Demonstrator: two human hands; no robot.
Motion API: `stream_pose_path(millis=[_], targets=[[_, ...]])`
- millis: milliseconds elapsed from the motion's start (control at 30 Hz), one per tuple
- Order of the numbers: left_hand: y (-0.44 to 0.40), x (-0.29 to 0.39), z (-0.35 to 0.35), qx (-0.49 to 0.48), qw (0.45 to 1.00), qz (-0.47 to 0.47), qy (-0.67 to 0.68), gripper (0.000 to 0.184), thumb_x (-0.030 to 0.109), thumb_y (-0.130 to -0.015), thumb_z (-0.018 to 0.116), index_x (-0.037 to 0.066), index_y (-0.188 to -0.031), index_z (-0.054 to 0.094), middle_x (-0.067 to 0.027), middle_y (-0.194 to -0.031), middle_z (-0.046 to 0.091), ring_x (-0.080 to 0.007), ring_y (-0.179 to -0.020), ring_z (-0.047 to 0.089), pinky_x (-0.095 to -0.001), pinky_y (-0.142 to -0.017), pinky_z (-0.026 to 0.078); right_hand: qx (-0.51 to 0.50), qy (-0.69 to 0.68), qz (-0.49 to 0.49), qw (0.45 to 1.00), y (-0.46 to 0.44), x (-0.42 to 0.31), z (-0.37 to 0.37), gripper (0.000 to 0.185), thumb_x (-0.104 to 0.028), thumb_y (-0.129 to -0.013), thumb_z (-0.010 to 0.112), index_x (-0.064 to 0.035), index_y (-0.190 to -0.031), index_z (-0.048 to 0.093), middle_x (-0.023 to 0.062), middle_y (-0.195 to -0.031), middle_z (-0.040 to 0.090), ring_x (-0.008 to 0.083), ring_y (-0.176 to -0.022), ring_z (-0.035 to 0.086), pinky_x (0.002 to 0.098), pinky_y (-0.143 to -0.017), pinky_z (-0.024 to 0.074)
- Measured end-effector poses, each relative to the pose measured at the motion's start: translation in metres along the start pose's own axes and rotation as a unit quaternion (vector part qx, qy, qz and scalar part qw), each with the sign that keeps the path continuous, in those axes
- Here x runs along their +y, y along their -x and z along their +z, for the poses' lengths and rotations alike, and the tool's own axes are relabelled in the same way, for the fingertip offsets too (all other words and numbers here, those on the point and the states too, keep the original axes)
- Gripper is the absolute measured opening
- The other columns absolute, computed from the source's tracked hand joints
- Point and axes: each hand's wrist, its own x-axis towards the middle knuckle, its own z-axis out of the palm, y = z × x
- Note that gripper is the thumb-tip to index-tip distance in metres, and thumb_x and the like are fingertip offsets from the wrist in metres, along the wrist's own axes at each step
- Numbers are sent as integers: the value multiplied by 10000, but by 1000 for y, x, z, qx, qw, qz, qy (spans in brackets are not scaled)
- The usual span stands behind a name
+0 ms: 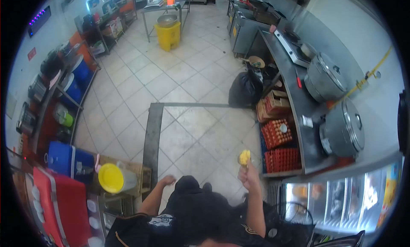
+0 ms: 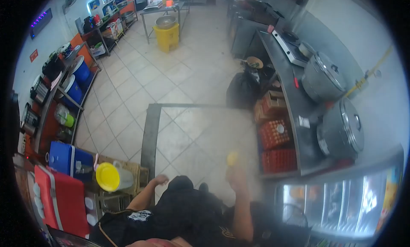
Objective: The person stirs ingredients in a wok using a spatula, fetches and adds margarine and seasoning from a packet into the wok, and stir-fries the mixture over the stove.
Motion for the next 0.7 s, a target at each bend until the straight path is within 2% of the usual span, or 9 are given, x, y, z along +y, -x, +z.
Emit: stream_pose_path(millis=[67, 100, 200, 400, 467, 533, 567, 600, 700], targets=[[-5, -38, -16, 17, 952, -149, 266, 239, 241, -804, 573, 28, -898, 629, -110, -784, 646, -251, -662, 620, -378, -612, 516, -11, -5, 22, 1000, -88, -66, 23, 287, -409, -986, 401, -135, -915, 442, -51, -559, 317, 61, -413, 270, 209, -377, 214], [-27, -98, -15, 26, 992, 5, 123, 196, 208, -809, 567, 45, -905, 621, -85, -740, 622, -243, -638, 597, -367, -564, 498, -18, -10, 32, 999, -132, -96, 34, 284, -411, -984, 406, -137, -920, 443, -50, -561, 317, 60, -413, 269, 207, -378, 213], [-14, -77, -54, 63, 968, -180, 164, 213, 242, -820, 557, 48, -865, 633, -87, -722, 604, -255, -642, 579, -375, -578, 481, -60, -42, 41, 996, -261, -171, 73, 289, -424, -977, 419, -142, -924, 450, -45, -568, 320, 59, -412, 271, 207, -377, 212], [-78, 130, -235, 271, 962, 0, -22, 291, 312, -843, 536, 54, -784, 657, -90, -688, 569, -277, -649, 542, -391, -606, 447, -89, -134, 105, 981, -479, -267, 133, 330, -445, -965, 436, -121, -906, 460, -28, -572, 343, 65, -404, 290, 216, -367, 225], [-266, 80, -277, 329, 736, -118, 580, 304, 348, -792, 549, 76, -689, 639, -63, -606, 531, -243, -525, 477, -398, -507, 398, -70, -193, 145, 968, -540, -292, 140, 351, -444, -965, 434, -106, -876, 456, -25, -568, 343, 67, -400, 294, 220, -360, 227], [-419, 152, -416, 223, 966, -77, 110, 355, 334, -860, 476, 14, -897, 626, -173, -839, 608, -346, -727, 558, -444, -686, 446, -59, -184, 141, 971, -599, -326, 151, 377, -449, -967, 426, -94, -840, 443, -21, -568, 342, 71, -399, 297, 224, -355, 230], [-493, 199, -490, 216, 970, -27, -108, 403, 328, -894, 439, -17, -1002, 619, -228, -956, 646, -398, -828, 598, -468, -775, 471, -54, -181, 135, 973, -631, -344, 157, 391, -451, -967, 421, -88, -822, 437, -20, -567, 341, 73, -398, 298, 226, -353, 232], [-551, 263, -545, 353, 927, 117, -51, 384, 333, -816, 521, -32, -842, 637, -242, -842, 642, -393, -804, 611, -448, -721, 477, -65, -208, 154, 964, -668, -362, 160, 407, -457, -968, 414, -86, -800, 422, -13, -577, 351, 79, -398, 301, 231, -353, 237], [-644, 490, -709, 241, 937, 82, 238, 298, 288, -862, 554, 7, -944, 609, -119, -876, 653, -192, -765, 616, -340, -699, 488, -32, -192, 133, 972, -789, -414, 183, 409, -458, -969, 409, -80, -810, 416, -11, -583, 343, 83, -400, 295, 232, -359, 244]])
